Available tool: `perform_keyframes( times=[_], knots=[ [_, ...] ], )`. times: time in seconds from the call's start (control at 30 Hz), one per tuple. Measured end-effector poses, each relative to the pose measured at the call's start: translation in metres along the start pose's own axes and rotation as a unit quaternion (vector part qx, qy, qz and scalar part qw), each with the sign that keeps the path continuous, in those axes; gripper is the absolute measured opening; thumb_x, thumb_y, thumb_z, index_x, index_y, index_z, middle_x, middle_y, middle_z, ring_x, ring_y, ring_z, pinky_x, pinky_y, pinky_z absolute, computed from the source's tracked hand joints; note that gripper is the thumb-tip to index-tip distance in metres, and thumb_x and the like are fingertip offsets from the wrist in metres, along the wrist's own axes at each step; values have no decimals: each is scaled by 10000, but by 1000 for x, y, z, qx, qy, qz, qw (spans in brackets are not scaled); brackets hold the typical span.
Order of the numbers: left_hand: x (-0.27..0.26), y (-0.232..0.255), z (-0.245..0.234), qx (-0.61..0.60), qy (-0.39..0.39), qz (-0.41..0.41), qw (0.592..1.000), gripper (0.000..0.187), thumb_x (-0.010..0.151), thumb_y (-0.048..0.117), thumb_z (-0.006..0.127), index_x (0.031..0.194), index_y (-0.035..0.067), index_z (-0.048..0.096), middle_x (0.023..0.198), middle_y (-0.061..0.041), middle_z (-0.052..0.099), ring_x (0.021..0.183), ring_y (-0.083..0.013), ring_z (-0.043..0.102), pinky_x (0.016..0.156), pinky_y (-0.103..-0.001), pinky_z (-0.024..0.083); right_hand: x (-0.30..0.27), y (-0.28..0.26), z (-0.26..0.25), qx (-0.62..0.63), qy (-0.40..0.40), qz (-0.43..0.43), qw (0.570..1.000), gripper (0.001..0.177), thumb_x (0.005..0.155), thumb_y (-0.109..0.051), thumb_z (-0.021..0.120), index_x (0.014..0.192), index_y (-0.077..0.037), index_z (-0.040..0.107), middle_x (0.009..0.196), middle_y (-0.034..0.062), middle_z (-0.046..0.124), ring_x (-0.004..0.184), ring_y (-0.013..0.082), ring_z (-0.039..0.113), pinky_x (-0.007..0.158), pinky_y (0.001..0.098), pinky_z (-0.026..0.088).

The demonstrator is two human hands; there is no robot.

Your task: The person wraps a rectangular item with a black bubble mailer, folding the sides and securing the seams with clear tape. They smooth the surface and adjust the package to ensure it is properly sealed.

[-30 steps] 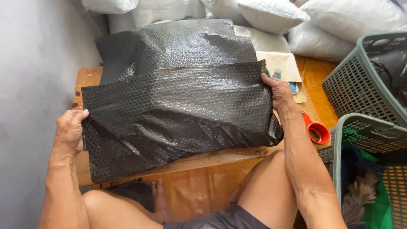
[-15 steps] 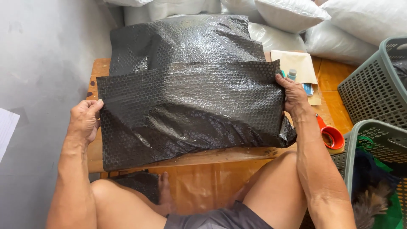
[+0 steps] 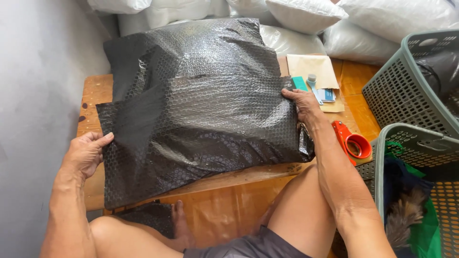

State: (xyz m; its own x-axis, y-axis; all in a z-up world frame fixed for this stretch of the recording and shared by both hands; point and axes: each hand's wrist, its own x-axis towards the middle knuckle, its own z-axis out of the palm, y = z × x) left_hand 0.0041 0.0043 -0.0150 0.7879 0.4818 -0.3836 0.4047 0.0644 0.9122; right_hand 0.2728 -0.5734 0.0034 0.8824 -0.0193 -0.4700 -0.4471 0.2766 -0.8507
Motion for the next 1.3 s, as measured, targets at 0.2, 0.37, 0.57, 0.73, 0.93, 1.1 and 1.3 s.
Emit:
perform_keyframes(
  times=[0.2, 0.37, 0.57, 0.73, 0.93, 1.1, 1.3],
  knots=[
    [12, -7, 0, 11, 16, -7, 1000, 296, 937, 277, 784, 858, 220, 504, 663, 77, 384, 620, -64, 404, 588, -262, 370, 5, 3, 1, -40, 2, -16, 999, 233, 782, -27, 852, 948, -44, 689, 878, 68, 743, 756, 198, 723, 642, 258, 623],
    [13, -9, 1, 37, 47, 6, 998, 254, 943, 300, 777, 962, 213, 539, 767, 86, 417, 663, -59, 353, 562, -257, 312, 5, 3, 0, -26, -3, -27, 999, 236, 774, -4, 846, 935, -67, 685, 884, 54, 741, 787, 191, 732, 667, 237, 624],
    [5, -4, 1, 19, 61, 71, 995, 248, 984, 234, 751, 933, 197, 512, 772, 82, 401, 596, -41, 329, 467, -234, 268, -3, -2, -7, -26, -40, -44, 998, 221, 791, -80, 868, 911, -94, 683, 831, 31, 715, 708, 179, 704, 603, 281, 624],
    [1, 1, 8, 39, 72, 48, 996, 228, 984, 274, 756, 962, 160, 559, 736, 69, 381, 598, -54, 318, 490, -256, 289, 11, 5, -16, -11, -55, -72, 996, 224, 784, -101, 881, 909, -86, 696, 816, 56, 731, 692, 173, 710, 606, 291, 623],
    [50, -50, -14, -60, 62, 69, 994, 302, 942, 274, 841, 1057, 106, 619, 872, -67, 724, 714, -136, 728, 605, -250, 618, 66, 26, -35, -73, -31, -104, 991, 364, 805, -247, 975, 1022, -145, 700, 869, 87, 771, 765, 196, 799, 666, 314, 682],
    [15, -23, -5, -74, 34, 34, 996, 296, 938, 300, 825, 1011, 118, 602, 861, -41, 727, 688, -109, 718, 569, -217, 600, 37, 18, -31, -94, -52, -96, 990, 324, 871, -304, 943, 1015, -151, 696, 920, 83, 772, 802, 183, 801, 698, 309, 681],
    [-44, 18, 3, -7, -94, -28, 995, 299, 977, 419, 702, 878, 226, 495, 741, 81, 442, 573, -39, 302, 487, -231, 236, -13, -6, -29, -270, -89, -12, 959, 679, 775, -498, 717, 1315, -102, 611, 1465, -36, 589, 1425, 119, 443, 1184, 303, 263]
  ],
)
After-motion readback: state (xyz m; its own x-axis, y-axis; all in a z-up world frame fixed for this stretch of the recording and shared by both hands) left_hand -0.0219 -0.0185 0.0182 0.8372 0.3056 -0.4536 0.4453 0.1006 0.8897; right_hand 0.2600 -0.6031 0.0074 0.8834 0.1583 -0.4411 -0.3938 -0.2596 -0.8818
